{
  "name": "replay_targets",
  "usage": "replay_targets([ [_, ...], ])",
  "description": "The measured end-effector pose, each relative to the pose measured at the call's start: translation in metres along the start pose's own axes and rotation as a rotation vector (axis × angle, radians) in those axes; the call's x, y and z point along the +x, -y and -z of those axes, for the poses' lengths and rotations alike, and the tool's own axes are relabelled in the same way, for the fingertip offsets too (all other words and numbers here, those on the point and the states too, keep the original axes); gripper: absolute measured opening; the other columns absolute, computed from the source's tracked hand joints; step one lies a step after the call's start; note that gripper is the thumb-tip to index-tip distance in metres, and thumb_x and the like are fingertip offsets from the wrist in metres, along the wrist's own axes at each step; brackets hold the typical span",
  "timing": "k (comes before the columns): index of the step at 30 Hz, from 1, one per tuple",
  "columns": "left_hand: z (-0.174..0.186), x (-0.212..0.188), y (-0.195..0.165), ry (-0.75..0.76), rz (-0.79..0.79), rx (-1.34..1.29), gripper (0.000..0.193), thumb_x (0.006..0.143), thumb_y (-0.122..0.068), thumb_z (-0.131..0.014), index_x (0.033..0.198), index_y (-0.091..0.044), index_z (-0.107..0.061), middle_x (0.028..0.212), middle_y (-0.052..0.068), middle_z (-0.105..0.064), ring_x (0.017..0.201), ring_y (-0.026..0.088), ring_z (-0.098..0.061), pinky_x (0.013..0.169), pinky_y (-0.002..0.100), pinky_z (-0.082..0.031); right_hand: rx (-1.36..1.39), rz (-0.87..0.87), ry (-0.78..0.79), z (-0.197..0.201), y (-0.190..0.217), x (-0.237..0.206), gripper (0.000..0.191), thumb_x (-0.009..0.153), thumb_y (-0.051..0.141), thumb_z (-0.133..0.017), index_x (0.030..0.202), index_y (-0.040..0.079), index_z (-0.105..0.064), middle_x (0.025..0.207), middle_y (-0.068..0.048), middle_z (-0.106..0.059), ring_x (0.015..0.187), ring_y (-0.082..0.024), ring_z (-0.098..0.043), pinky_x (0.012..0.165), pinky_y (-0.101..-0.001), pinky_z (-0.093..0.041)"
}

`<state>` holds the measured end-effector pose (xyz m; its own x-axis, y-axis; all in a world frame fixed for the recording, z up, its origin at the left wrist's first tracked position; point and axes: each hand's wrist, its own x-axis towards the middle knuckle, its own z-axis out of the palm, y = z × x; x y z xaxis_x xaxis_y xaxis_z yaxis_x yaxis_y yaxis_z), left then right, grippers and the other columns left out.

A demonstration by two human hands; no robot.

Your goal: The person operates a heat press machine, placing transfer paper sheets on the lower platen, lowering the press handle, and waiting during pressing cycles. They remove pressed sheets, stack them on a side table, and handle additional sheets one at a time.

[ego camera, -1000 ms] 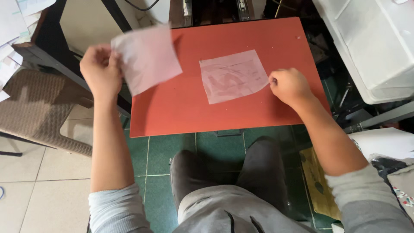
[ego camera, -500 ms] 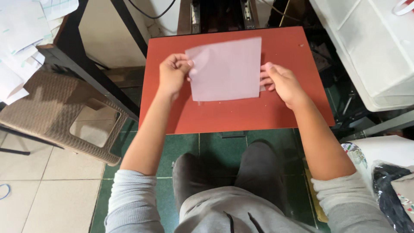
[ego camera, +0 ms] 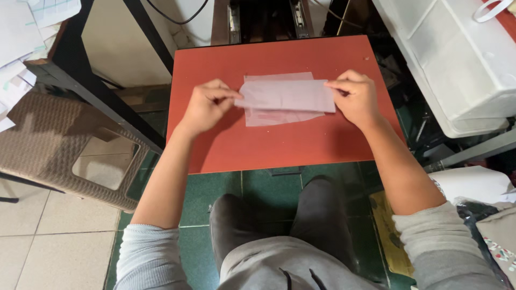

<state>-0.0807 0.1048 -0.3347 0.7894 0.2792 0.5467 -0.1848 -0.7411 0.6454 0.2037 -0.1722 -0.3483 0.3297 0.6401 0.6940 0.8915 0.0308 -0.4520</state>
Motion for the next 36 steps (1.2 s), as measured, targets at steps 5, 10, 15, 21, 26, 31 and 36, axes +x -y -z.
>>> replay_targets([
  [5, -0.011, -0.001, 0.012, 0.117, -0.173, 0.418, 0.028, 0.075, 0.003, -0.073, 0.097, -0.013, -0.083, 0.099, 0.009, -0.072, 0.092, 0.030, -0.067, 0.081, 0.040, -0.056, -0.302, 0.132, 0.169, -0.015, -0.010, 0.012, 0.014, 0.089, 0.007, -0.078, 0.097, 0.017, -0.083, 0.099, -0.003, -0.069, 0.092, -0.023, -0.065, 0.081, -0.0387, -0.049],
  [10, -0.022, 0.002, 0.019, 0.159, -0.159, 0.470, 0.022, 0.079, -0.005, -0.073, 0.095, -0.016, -0.082, 0.095, 0.005, -0.074, 0.094, 0.028, -0.069, 0.084, 0.041, -0.056, -0.399, 0.101, 0.234, -0.021, -0.013, 0.017, 0.015, 0.092, 0.010, -0.074, 0.095, 0.021, -0.084, 0.101, 0.001, -0.068, 0.098, -0.020, -0.062, 0.091, -0.0381, -0.045],
  [15, -0.018, 0.003, 0.013, 0.070, -0.087, 0.504, 0.022, 0.084, -0.006, -0.072, 0.104, -0.011, -0.077, 0.092, 0.008, -0.075, 0.086, 0.031, -0.070, 0.077, 0.044, -0.056, -0.476, 0.259, 0.209, -0.011, 0.007, 0.014, 0.008, 0.088, 0.015, -0.071, 0.091, 0.016, -0.079, 0.106, 0.002, -0.074, 0.101, -0.021, -0.066, 0.091, -0.0394, -0.044],
  [21, -0.036, 0.005, -0.027, -0.048, 0.404, -0.199, 0.017, 0.096, -0.016, -0.066, 0.105, -0.003, -0.071, 0.081, 0.007, -0.074, 0.071, 0.018, -0.074, 0.066, 0.034, -0.061, -0.505, 0.181, 0.122, -0.021, 0.082, 0.005, 0.009, 0.086, 0.014, -0.073, 0.092, 0.009, -0.075, 0.079, -0.010, -0.072, 0.077, -0.029, -0.067, 0.072, -0.0461, -0.047],
  [26, -0.092, -0.008, -0.048, 0.068, 0.602, -0.801, 0.021, 0.102, -0.021, -0.065, 0.115, -0.004, -0.065, 0.093, -0.001, -0.069, 0.082, 0.009, -0.063, 0.072, 0.026, -0.054, 0.126, -0.073, 0.206, -0.063, 0.122, -0.016, 0.020, 0.093, 0.006, -0.065, 0.111, 0.003, -0.072, 0.098, -0.019, -0.074, 0.090, -0.035, -0.071, 0.079, -0.0443, -0.056],
  [31, -0.079, 0.020, 0.001, -0.153, 0.668, -0.714, 0.020, 0.094, -0.013, -0.059, 0.109, -0.005, -0.069, 0.089, 0.001, -0.074, 0.075, 0.010, -0.068, 0.067, 0.026, -0.060, 0.123, -0.165, -0.028, -0.054, 0.065, 0.000, 0.020, 0.098, 0.011, -0.071, 0.114, -0.001, -0.071, 0.109, -0.018, -0.073, 0.096, -0.028, -0.071, 0.085, -0.0397, -0.056],
  [36, -0.063, 0.038, 0.029, -0.139, 0.753, -0.472, 0.005, 0.086, 0.003, -0.070, 0.091, 0.004, -0.070, 0.077, 0.009, -0.070, 0.064, 0.016, -0.063, 0.054, 0.031, -0.050, -0.104, -0.513, 0.130, -0.033, 0.023, 0.003, 0.031, 0.090, 0.016, -0.079, 0.114, -0.001, -0.069, 0.095, -0.013, -0.075, 0.086, -0.026, -0.072, 0.078, -0.0387, -0.057],
])
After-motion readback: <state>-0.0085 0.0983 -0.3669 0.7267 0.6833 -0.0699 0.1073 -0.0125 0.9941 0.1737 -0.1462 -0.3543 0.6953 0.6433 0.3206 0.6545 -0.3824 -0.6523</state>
